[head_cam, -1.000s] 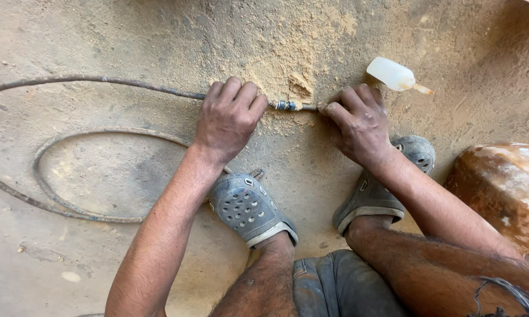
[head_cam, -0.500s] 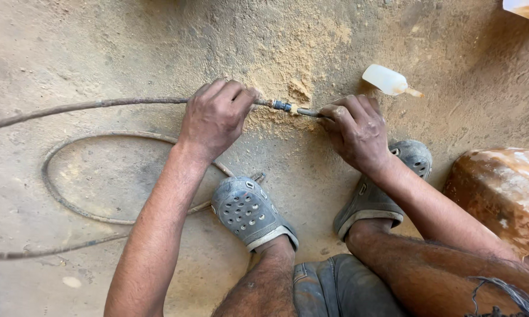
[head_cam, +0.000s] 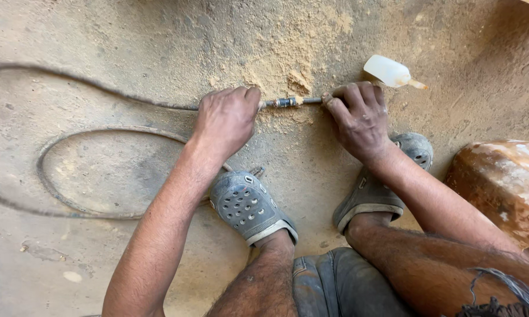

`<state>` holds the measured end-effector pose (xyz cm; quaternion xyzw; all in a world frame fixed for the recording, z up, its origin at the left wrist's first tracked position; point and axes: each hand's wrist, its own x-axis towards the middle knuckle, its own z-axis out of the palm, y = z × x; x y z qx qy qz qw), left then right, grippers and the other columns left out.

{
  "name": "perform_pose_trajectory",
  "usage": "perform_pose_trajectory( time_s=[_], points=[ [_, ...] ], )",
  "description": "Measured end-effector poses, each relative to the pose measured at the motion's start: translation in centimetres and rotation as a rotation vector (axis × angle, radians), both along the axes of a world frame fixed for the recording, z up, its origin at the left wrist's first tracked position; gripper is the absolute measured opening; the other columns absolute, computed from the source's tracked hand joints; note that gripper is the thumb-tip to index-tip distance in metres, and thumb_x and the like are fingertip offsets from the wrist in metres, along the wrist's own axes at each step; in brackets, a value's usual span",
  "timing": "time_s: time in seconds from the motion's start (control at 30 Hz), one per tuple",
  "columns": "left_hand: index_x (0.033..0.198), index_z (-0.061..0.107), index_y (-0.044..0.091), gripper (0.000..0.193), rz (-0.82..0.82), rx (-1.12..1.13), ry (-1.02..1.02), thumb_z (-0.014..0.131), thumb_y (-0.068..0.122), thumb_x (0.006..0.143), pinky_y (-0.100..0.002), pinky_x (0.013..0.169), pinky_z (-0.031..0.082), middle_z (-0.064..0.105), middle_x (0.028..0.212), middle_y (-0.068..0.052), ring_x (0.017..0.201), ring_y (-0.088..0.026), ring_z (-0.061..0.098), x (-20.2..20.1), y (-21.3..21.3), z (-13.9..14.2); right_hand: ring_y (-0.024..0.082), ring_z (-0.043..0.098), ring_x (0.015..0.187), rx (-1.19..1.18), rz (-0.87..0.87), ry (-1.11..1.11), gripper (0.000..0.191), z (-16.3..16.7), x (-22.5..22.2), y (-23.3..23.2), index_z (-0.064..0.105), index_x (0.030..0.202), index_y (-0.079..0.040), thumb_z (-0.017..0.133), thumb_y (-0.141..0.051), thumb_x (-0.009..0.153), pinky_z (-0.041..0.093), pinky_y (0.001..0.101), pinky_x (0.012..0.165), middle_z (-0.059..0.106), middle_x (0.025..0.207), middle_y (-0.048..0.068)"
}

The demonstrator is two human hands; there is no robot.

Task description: The person sits on a concrete floor and repeatedly applies glue from a small bottle to a metal connector on a flexible hose. They then press the hose ends together, hold the joint, and inspect it multiple times. The person wears grey clogs and handles the hose and glue bottle throughout the clip.

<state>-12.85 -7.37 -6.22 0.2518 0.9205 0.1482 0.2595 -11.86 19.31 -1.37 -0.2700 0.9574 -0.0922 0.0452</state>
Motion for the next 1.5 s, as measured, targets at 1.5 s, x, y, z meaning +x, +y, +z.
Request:
perform_pose_trajectory(
  time_s=[1.5],
  points=[
    [0.106, 0.066, 0.006, 0.006, 0.121, 0.000, 0.608, 0.067, 0.011, 0.103, -0.034, 0.083, 0.058, 0.066, 0.101, -0.008, 0.097, -0.020, 0.064, 3.8, 1.0, 0.4, 0.021, 0.057, 0.094, -0.136, -0.128, -0.397, 0.017, 1.4, -1.7, -0.7, 0.074, 0.101, -0.012, 0.079, -0.024, 0.091, 0.050, 0.0378, 0.079, 0.062, 0.100, 0.004]
  ],
)
